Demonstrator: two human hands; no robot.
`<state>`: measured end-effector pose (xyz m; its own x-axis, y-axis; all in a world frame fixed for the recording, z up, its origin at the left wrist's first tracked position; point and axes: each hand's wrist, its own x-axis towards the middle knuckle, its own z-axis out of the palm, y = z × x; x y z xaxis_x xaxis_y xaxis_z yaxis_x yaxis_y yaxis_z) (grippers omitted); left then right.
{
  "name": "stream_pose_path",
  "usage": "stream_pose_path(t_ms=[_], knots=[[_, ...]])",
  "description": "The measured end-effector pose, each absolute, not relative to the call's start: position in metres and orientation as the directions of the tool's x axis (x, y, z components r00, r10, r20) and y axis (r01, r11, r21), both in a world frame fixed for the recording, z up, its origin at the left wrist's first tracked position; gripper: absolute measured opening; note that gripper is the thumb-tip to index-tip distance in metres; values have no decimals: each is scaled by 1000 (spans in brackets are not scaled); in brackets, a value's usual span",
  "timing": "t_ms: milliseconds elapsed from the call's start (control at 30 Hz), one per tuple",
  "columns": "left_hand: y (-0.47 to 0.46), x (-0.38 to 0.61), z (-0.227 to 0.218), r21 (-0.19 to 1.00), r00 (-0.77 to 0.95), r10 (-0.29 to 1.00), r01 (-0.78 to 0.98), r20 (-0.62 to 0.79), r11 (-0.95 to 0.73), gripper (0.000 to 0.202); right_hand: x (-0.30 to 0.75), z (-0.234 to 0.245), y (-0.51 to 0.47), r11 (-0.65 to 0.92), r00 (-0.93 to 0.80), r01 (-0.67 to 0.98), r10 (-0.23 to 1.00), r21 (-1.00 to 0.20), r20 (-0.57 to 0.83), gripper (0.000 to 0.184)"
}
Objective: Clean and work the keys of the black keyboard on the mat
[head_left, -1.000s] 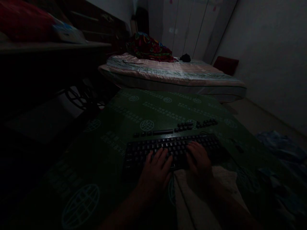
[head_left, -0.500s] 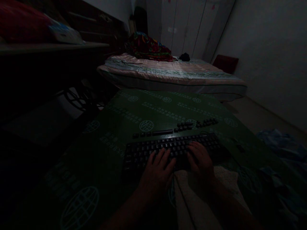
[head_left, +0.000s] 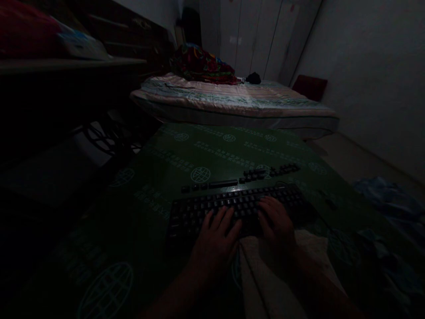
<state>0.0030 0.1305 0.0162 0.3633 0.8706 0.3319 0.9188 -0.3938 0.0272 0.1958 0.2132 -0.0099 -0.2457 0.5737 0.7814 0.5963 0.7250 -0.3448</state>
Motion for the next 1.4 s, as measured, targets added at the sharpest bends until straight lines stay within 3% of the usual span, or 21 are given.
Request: stream_pose_path(t_ms=[433, 1400], knots=[[130, 1, 17, 35, 363, 863, 916, 352, -400, 38, 195, -8, 212, 698, -192, 583, 616, -416, 764, 24], [130, -1, 13, 20, 369, 828, 909, 423, -416, 35, 198, -6, 216, 726, -226, 602, 555, -333, 801, 22]])
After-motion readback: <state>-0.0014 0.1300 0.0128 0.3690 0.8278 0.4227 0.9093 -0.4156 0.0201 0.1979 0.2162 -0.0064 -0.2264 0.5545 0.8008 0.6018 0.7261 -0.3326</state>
